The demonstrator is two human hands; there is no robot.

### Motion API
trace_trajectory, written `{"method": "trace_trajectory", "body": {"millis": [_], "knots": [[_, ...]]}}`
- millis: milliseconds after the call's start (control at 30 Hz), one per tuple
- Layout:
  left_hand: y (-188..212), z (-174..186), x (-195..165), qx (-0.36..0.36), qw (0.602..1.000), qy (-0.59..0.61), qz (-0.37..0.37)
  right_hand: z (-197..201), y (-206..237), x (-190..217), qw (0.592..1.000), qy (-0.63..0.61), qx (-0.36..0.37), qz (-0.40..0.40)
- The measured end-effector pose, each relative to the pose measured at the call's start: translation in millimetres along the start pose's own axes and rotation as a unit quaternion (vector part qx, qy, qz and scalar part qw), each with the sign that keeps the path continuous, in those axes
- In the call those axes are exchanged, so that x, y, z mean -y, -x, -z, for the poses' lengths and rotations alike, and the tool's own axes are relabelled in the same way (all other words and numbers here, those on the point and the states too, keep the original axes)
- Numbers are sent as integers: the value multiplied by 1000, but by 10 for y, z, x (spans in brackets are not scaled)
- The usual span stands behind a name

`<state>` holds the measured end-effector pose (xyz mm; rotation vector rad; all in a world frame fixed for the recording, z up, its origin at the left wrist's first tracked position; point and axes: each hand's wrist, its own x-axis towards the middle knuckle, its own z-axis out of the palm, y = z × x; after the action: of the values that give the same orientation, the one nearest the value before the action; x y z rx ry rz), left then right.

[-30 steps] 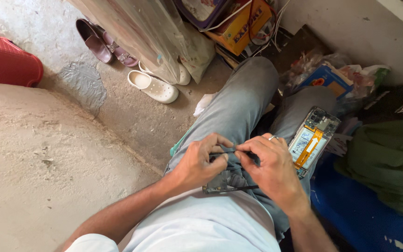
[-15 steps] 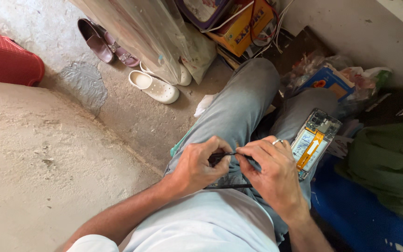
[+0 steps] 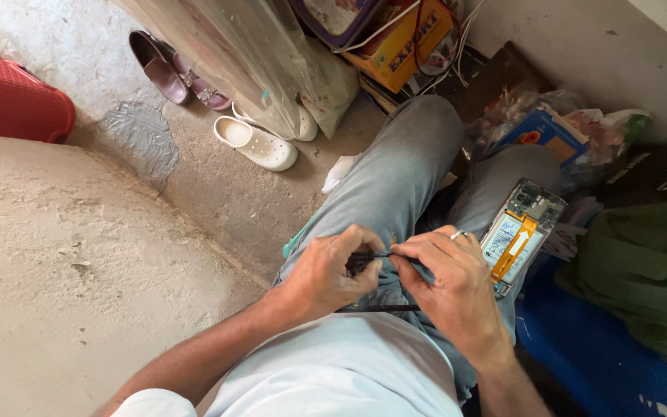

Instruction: The person is repairing a smartphone by using a screwdriver to remove screws from the phone's back cover. They then detach the back cover and handle the internal components, including the battery and circuit board.

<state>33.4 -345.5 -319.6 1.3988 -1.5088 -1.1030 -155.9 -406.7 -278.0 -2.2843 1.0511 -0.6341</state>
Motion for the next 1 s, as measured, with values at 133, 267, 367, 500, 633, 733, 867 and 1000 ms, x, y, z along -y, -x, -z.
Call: {"method": "trace_trajectory", "body": {"millis": [133, 267, 367, 500, 633, 733, 867, 1000], "knots": [[-9, 67, -24, 41, 993, 74, 84, 17, -17, -72, 996, -62, 41, -45], [-11, 109, 36, 79, 973, 141, 165, 14, -18, -157, 975, -82, 140, -150], [-21, 86, 128, 97, 932, 259, 236, -5, -42, -240, 956, -139, 179, -187], [-44, 42, 217, 88, 911, 305, 263, 18, -81, -337, 937, -168, 222, -209], [-73, 67, 190, 112, 951, 173, 232, 26, -137, -381, 923, -168, 253, -238], [-102, 123, 123, 119, 980, 43, 156, 19, -188, -403, 907, -177, 286, -255], [-173, 151, 76, 144, 973, 13, 177, 7, -239, -424, 896, -176, 315, -258], [-182, 112, 78, 144, 968, 42, 199, 28, -285, -418, 887, -172, 335, -267]]}}
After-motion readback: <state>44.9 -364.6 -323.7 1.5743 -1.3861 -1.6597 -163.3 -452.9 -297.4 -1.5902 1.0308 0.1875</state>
